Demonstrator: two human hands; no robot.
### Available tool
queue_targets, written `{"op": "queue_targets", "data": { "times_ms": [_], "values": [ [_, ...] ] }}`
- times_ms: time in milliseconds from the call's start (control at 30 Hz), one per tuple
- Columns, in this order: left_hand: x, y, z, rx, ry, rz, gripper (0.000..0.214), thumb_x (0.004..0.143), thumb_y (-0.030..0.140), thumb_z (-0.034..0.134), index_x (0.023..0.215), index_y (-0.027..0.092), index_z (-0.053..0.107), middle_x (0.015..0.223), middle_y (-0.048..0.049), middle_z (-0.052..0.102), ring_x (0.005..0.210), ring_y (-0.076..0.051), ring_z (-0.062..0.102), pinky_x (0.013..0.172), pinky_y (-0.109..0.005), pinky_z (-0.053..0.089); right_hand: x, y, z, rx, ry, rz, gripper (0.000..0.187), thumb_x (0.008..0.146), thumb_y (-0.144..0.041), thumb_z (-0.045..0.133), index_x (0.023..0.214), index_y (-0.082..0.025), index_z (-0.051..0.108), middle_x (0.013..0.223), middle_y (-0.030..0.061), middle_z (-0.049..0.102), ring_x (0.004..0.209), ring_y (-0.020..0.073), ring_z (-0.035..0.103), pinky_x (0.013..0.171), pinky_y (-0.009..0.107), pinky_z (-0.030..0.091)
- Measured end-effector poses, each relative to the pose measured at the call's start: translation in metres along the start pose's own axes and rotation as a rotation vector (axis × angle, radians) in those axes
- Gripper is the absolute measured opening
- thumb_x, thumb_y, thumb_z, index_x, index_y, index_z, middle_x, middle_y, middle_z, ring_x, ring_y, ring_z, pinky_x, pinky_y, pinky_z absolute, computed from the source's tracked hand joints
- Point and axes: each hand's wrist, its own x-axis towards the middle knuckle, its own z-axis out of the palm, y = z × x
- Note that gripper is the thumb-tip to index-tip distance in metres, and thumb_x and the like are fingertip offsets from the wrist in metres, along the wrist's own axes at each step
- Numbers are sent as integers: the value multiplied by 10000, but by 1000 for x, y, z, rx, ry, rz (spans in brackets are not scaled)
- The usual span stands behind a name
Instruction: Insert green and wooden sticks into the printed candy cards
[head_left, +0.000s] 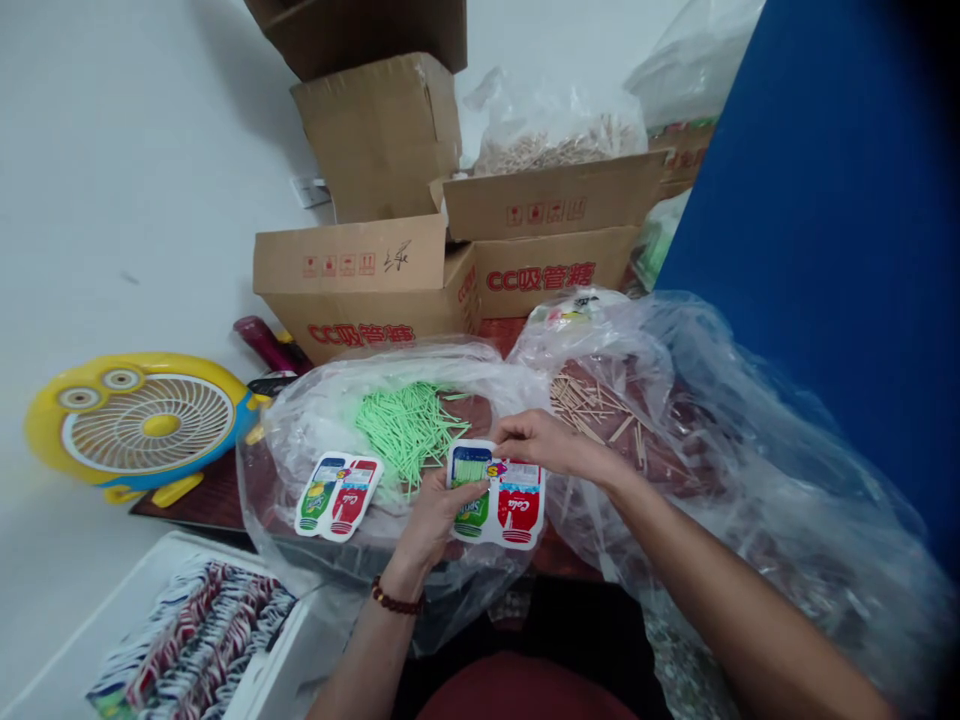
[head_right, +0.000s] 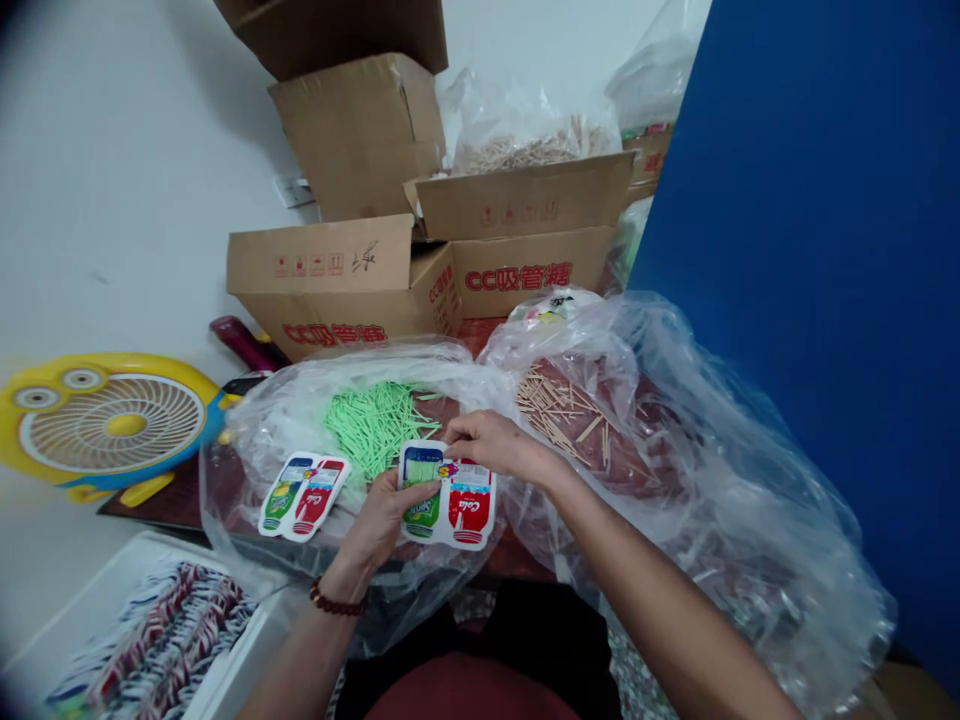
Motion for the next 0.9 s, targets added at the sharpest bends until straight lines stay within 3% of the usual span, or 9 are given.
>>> {"op": "queue_targets", "data": {
  "times_ms": [233,367,567,733,900],
  "values": [
    [4,-2,1,-26,-30,22,281,625,240,827,853,136,700,773,-44,767,641,-187,699,644,-291,554,-6,1,6,18,-20,-11,108,774,-238,599,727,-165,662,642,-27,615,611,109,521,549,199,344],
    [7,-2,5,18,14,66,228,632,267,821,752,130,683,678,-19,741,571,-154,662,590,-254,529,-15,5,5,40,-21,9,105,789,-253,600,788,-169,661,681,-29,629,628,110,536,563,198,353],
    [8,-11,11,104,52,42,261,654,317,799,786,145,653,690,-13,718,579,-156,640,567,-251,499,-31,11,0,-67,33,69,137,802,-279,606,733,-168,650,653,-27,611,619,114,519,557,206,331],
    [10,-21,15,216,46,118,331,633,345,808,856,154,654,772,-27,715,664,-178,641,610,-254,486,-35,16,8,46,62,89,135,799,-292,617,741,-172,641,642,-33,575,620,113,508,547,201,325],
    [9,-20,17,330,-22,147,258,708,363,746,800,138,660,706,-12,680,629,-155,595,600,-239,452,-41,24,11,109,69,103,161,797,-317,637,767,-161,661,637,-38,566,611,102,487,543,194,321]
  ]
}}
